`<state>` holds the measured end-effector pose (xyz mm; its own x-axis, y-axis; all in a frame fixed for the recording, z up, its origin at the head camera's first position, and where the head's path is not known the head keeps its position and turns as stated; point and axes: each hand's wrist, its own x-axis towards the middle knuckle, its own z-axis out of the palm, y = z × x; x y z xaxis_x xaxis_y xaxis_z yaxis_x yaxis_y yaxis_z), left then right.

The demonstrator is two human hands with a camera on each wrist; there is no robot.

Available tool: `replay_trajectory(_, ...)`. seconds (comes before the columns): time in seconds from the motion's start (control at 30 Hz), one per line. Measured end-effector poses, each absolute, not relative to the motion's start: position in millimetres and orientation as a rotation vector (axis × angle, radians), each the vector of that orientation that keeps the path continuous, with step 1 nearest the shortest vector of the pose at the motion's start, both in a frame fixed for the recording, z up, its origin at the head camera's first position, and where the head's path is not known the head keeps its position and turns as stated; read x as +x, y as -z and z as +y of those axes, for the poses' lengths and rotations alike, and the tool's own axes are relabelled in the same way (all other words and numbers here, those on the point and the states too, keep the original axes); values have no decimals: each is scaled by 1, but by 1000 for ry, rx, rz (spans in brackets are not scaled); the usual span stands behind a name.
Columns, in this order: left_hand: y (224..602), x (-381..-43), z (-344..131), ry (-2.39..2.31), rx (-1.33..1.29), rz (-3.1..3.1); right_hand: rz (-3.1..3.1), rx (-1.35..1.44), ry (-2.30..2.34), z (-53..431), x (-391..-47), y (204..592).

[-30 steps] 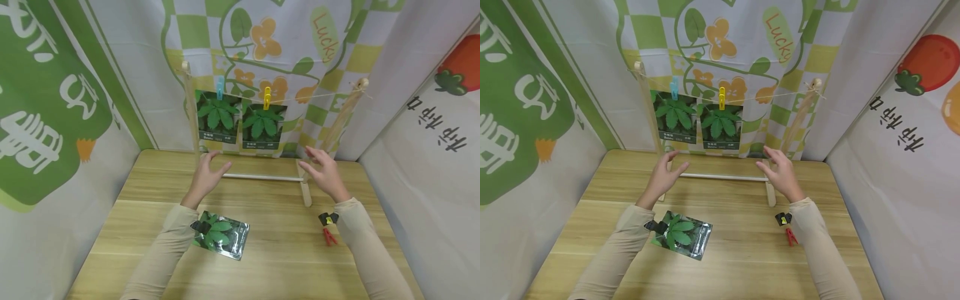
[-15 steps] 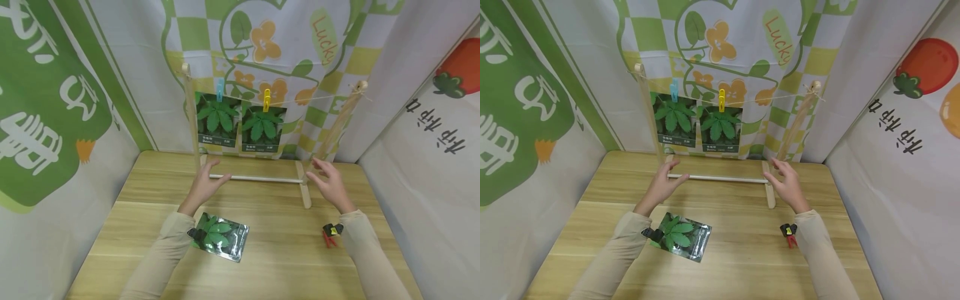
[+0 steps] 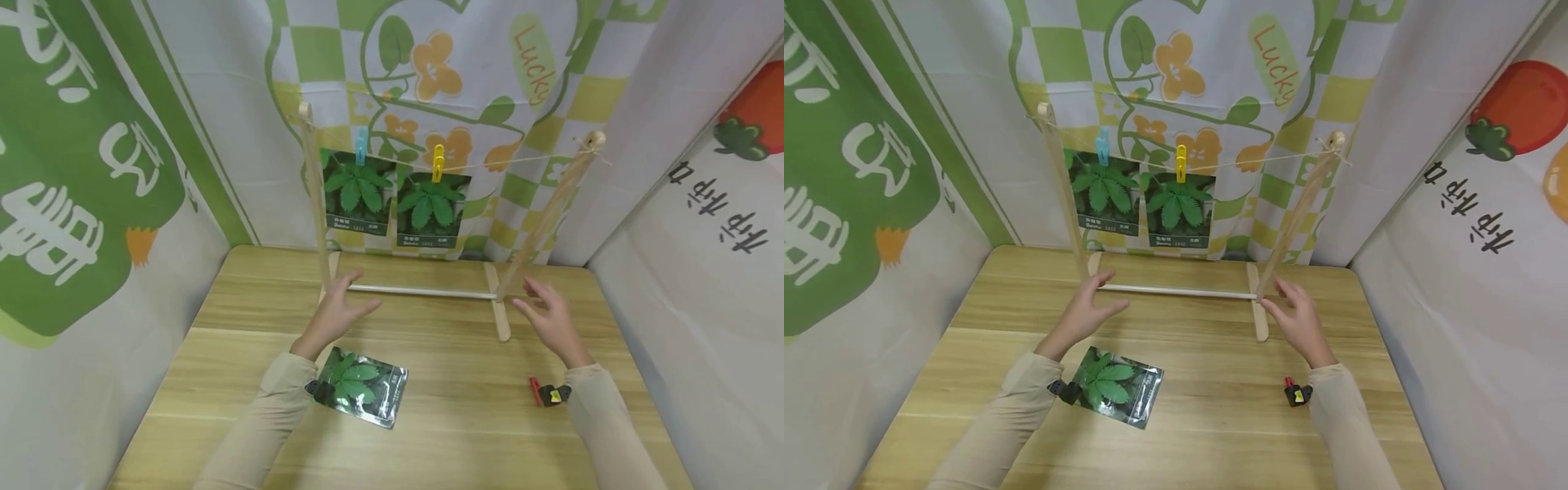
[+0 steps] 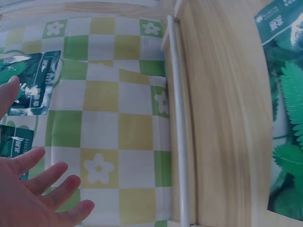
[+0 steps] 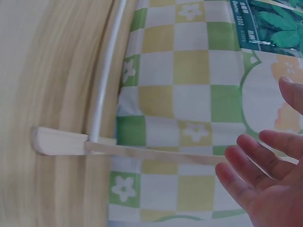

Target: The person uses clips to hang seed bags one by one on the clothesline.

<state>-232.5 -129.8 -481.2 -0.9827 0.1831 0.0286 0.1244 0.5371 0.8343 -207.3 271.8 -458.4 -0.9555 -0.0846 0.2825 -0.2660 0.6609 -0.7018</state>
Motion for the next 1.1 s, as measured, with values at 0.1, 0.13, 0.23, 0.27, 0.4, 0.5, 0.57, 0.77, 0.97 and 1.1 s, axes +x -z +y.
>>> replay_trajectory(0.1, 486, -230, -130, -1436, 286, 2694, -2692, 258, -1181, 275, -202, 463)
replay_trajectory(0.13, 487, -230, -130, -1434, 289, 2689, -2710, 245, -1181, 276, -200, 464)
replay_trajectory(0.23, 491, -227, -130, -1423, 292, 2681, -2758, 216, -1168, 278, -196, 468)
replay_trajectory(0.27, 492, -226, -130, -1422, 290, 2674, -2769, 206, -1166, 279, -194, 469)
replay_trajectory(0.4, 498, -223, -130, -1388, 287, 2659, -2800, 162, -1157, 282, -188, 477)
replay_trajectory(0.5, 504, -220, -130, -1342, 293, 2650, -2817, 141, -1154, 283, -183, 485)
replay_trajectory(0.57, 507, -218, -130, -1317, 298, 2653, -2834, 132, -1156, 284, -180, 490)
replay_trajectory(0.77, 520, -212, -128, -1268, 331, 2663, -2896, 64, -1163, 288, -172, 503)
replay_trajectory(0.97, 529, -206, -126, -1183, 373, 2675, -2971, 19, -1143, 293, -162, 510)
replay_trajectory(1.1, 532, -204, -125, -1091, 436, 2704, -3039, 6, -1066, 298, -157, 515)
